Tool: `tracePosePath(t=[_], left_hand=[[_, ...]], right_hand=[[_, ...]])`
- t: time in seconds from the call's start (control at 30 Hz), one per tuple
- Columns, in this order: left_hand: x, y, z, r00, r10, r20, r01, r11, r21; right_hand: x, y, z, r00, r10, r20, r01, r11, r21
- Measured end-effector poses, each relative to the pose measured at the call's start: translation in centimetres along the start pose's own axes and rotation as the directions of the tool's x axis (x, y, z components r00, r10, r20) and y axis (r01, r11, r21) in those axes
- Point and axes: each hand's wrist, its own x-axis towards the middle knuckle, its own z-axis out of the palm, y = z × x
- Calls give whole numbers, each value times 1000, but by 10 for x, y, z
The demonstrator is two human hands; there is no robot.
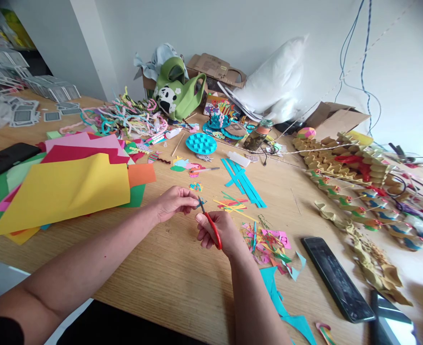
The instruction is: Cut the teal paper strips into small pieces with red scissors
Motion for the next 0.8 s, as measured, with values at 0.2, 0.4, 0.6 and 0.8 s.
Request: tracePosePath(t=[0.2,0.4,0.6,0.8], left_hand=[[0,-1,0,1000,22,9,-22,1000,-1],[-1,1,0,1000,2,3,-2,1000,-4],[-2,3,0,1000,-3,-25,3,1000,-21],[0,0,1,1000,6,-5,-6,1000,4]], right_hand=[[0,0,0,1000,-8,17,8,1000,6],[-1,-1,1,1000,-1,9,1,1000,0],[0,-1,0,1000,9,-2,-9,1000,4],[0,-1,1,1000,6,-3,-6,1000,8]])
